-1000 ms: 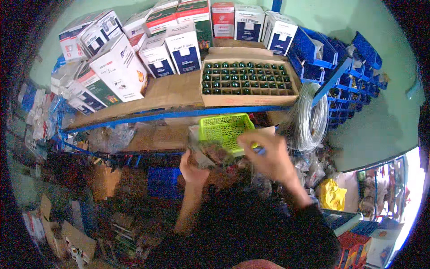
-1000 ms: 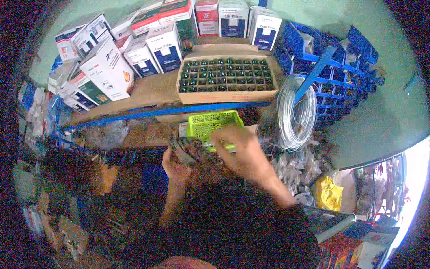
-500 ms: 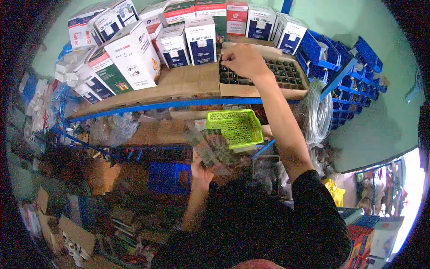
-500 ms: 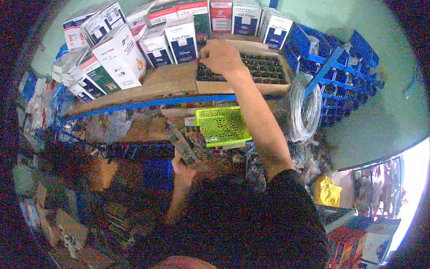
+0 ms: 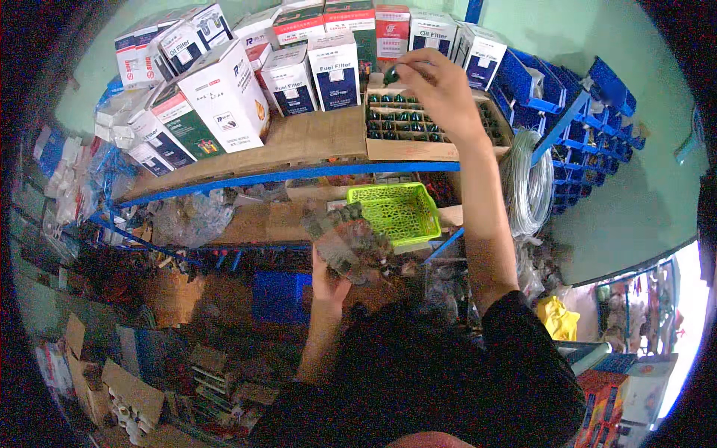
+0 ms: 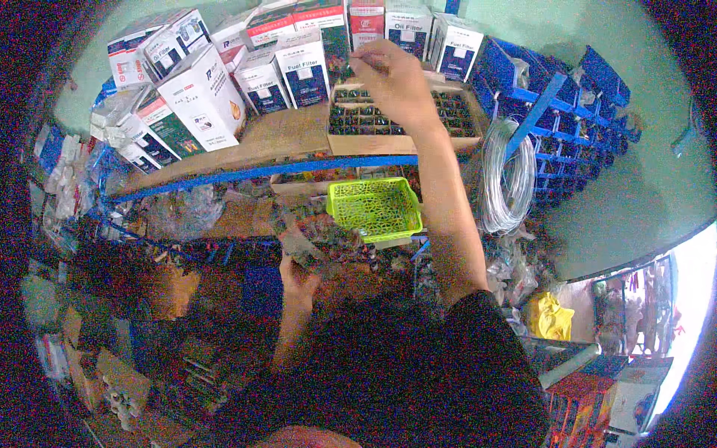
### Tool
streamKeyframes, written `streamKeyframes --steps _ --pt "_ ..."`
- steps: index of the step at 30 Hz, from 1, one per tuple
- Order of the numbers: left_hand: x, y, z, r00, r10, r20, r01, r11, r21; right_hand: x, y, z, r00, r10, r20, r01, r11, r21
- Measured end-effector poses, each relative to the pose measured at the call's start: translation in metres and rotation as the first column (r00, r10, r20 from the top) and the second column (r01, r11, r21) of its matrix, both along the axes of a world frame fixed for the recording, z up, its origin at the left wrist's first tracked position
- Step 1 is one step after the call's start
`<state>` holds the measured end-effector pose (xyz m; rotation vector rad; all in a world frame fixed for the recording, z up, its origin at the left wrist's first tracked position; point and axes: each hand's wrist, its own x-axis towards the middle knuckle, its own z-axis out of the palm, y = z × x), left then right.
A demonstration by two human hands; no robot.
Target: Assembling or organizing small green hardware parts from a wooden grid tray into a basket.
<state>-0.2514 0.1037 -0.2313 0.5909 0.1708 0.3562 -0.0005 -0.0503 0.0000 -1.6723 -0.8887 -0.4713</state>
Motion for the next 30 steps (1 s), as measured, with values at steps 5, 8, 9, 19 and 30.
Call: streamKeyframes --steps 5,8,9,19,30 --pt "0.012 0.006 0.053 0.997 -0.065 -0.052 0.073 0.985 0.155 -0.083 -0.009 -0.018 0.847 0.327 -0.419 -0.154 0.905 0.396" --pt "0.027 0.001 0.059 1.0 0.011 -0.019 -0.006 0.971 0.239 -0.124 -0.012 -0.055 0.767 0.413 -0.49 -0.31 0.909 0.28" --pt "0.033 -0.006 0.062 0.989 0.094 0.111 -0.123 0.947 0.296 -0.132 -0.01 -0.072 0.833 0.314 -0.457 -0.262 0.949 0.175" --pt "0.045 -0.057 0.113 0.873 0.372 0.315 -0.391 0.146 0.909 -0.181 -0.033 -0.125 0.932 0.26 -0.253 -0.203 0.952 0.229" --pt "0.047 -0.055 0.109 0.762 0.069 0.644 -0.646 0.011 0.763 -0.172 -0.05 -0.115 0.988 0.016 -0.156 0.002 0.993 0.118"
